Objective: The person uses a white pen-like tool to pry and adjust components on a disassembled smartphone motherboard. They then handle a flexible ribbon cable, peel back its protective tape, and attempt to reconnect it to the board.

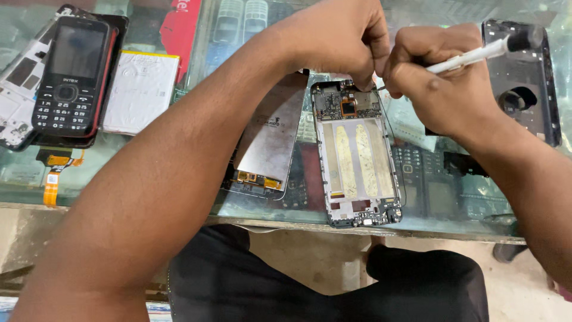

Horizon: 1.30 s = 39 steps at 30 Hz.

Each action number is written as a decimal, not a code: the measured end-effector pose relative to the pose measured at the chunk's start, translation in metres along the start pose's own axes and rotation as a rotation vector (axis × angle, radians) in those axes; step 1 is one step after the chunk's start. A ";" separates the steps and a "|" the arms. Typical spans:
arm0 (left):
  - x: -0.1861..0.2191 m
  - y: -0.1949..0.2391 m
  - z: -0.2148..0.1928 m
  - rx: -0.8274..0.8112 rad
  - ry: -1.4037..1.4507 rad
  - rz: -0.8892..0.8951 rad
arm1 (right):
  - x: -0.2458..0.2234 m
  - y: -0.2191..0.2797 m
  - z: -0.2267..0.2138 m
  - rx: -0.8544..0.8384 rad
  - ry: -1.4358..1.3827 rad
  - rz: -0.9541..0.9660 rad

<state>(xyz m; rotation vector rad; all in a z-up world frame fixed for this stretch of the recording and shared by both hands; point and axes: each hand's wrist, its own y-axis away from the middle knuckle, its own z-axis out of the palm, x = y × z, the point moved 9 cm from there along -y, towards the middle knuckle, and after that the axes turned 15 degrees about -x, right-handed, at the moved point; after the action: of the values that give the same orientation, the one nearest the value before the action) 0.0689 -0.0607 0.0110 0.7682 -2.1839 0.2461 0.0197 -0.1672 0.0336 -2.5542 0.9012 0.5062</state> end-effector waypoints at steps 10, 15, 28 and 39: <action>-0.001 0.002 -0.001 0.001 0.036 -0.028 | 0.039 -0.003 0.009 -0.005 -0.561 0.132; -0.002 0.002 -0.001 0.014 0.013 -0.045 | 0.036 -0.001 0.005 0.003 -0.554 0.127; -0.001 0.004 -0.002 -0.012 0.087 -0.013 | 0.031 0.004 -0.011 0.147 -0.672 0.049; -0.006 0.008 -0.001 -0.062 0.294 0.019 | 0.073 0.055 -0.058 0.432 -0.799 0.049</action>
<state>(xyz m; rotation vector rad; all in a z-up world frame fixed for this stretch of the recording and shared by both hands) 0.0682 -0.0513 0.0081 0.6339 -1.9124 0.2812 0.0487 -0.2715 0.0382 -1.7065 0.6672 1.0981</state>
